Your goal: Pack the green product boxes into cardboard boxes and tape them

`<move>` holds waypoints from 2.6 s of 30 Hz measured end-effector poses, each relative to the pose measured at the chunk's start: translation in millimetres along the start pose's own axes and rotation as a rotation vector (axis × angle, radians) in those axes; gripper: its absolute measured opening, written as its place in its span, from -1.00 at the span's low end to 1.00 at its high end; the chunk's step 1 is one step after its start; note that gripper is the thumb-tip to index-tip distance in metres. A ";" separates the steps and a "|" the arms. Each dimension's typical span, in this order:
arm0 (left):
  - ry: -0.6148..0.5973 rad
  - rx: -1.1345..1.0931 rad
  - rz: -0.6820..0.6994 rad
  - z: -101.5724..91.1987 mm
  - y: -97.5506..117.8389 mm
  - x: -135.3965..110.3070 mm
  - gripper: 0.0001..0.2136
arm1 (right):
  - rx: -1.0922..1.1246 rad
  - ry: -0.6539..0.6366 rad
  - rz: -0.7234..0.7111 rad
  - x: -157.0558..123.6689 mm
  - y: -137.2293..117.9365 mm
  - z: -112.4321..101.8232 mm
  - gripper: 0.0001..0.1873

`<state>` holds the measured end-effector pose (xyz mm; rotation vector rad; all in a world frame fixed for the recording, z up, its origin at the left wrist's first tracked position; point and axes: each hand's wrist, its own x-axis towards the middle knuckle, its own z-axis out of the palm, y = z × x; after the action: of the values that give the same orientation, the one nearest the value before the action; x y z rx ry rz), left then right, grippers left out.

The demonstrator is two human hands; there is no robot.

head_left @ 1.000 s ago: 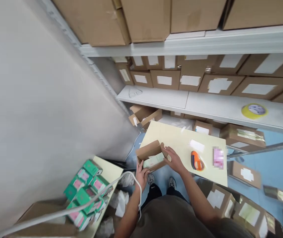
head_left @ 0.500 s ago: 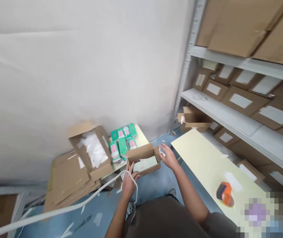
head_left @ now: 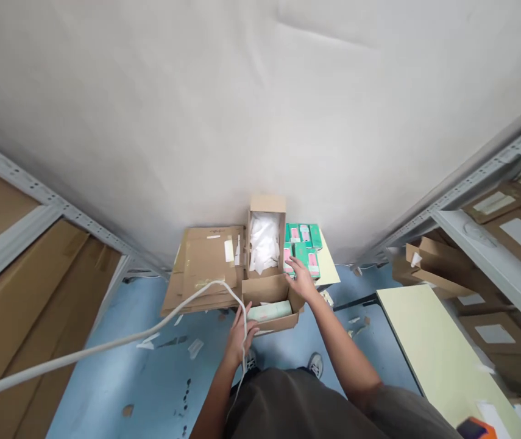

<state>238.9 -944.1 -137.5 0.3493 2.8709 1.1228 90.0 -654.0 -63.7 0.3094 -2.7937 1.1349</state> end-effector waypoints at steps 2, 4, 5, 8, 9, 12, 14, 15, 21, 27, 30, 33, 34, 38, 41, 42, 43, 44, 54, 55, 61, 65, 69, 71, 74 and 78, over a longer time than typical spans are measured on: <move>-0.017 -0.042 0.000 -11.1 -9.0 2.1 -0.77 | -0.063 -0.090 0.036 39.4 -15.0 29.5 -0.35; -0.019 -0.078 0.006 -20.0 -13.7 5.8 -0.77 | -0.127 -0.166 0.088 80.0 -25.5 55.1 -0.23; -0.019 -0.090 0.006 -23.4 -15.3 8.1 -0.76 | -0.152 -0.194 0.103 99.7 -29.0 66.2 -0.18; -0.029 -0.114 -0.003 -29.6 -20.2 16.0 -0.76 | -0.236 -0.229 0.079 151.8 -32.9 92.1 -0.06; -0.034 -0.120 -0.006 -30.7 -22.0 18.7 -0.77 | -0.273 -0.237 0.085 165.8 -32.5 98.0 -0.04; -0.040 -0.127 -0.020 -32.3 -27.9 26.0 -0.80 | -0.393 -0.282 0.149 195.9 -28.7 108.1 -0.04; -0.038 -0.124 -0.032 -33.2 -31.1 29.7 -0.80 | -0.469 -0.336 0.190 206.5 -25.5 108.8 -0.15; -0.037 -0.123 -0.037 -33.7 -32.4 31.1 -0.79 | -0.500 -0.364 0.201 209.4 -24.2 107.7 -0.24; -0.008 -0.145 -0.030 -35.3 -36.8 34.3 -0.77 | -0.551 -0.367 0.168 205.5 -28.0 90.3 -0.65; 0.003 -0.154 -0.009 -27.7 -36.5 33.9 -0.78 | -0.444 -0.126 0.044 167.4 -41.9 62.4 -0.64; -0.004 -0.154 -0.005 -27.0 -28.9 33.5 -0.77 | -0.340 -0.027 0.012 125.1 -47.3 42.3 -0.60; -0.032 -0.141 -0.009 -29.3 -16.2 32.4 -0.76 | -0.240 0.033 -0.004 68.6 -53.9 23.2 -0.61; -0.042 -0.134 -0.009 -29.7 -11.8 32.0 -0.76 | -0.214 0.047 -0.012 48.5 -56.1 18.8 -0.61; -0.009 -0.096 0.028 -23.1 5.1 31.0 -0.76 | -0.170 0.008 -0.002 -22.1 -58.6 14.3 -0.66; 0.068 -0.052 0.092 -10.1 21.9 31.5 -0.77 | -0.179 -0.191 0.085 -53.7 -49.5 12.5 -0.61; 0.084 -0.033 0.116 -4.9 29.6 32.1 -0.77 | -0.173 -0.264 0.110 -60.3 -44.5 8.2 -0.54; 0.092 -0.014 0.140 0.6 38.6 33.0 -0.78 | -0.160 -0.321 0.129 -66.0 -38.6 0.9 -0.46; 0.093 0.003 0.163 6.5 48.8 34.0 -0.78 | -0.146 -0.347 0.143 -71.2 -32.0 -9.4 -0.38; -0.049 0.057 0.370 110.9 181.1 65.0 -0.80 | -0.082 0.194 0.259 -181.0 59.2 -176.3 -0.66; -0.066 0.044 0.395 125.8 196.3 69.9 -0.81 | -0.080 0.277 0.262 -196.7 69.0 -189.6 -0.69; -0.227 -0.019 0.518 211.6 284.0 97.4 -0.79 | -0.175 0.689 0.287 -291.8 126.3 -256.7 -0.66; -0.314 -0.074 0.665 262.2 329.0 119.7 -0.78 | -0.260 0.794 0.411 -341.5 165.2 -281.0 -0.46; -0.435 -0.129 0.801 315.1 367.1 149.5 -0.79 | -0.300 0.830 0.581 -370.7 203.9 -287.7 -0.30; -0.515 -0.163 0.860 344.9 385.4 166.9 -0.79 | -0.311 0.852 0.668 -379.6 221.8 -290.5 -0.27; -0.647 -0.232 0.925 393.0 413.0 194.4 -0.77 | -0.328 0.894 0.821 -388.9 244.1 -299.2 -0.26; -0.823 -0.300 0.935 456.5 450.7 226.6 -0.79 | -0.348 0.915 1.006 -395.2 262.6 -315.7 -0.23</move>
<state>159.4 -268.8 -160.1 1.7348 1.7465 1.0590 422.5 -191.7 -86.2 -1.3834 -2.1165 0.5565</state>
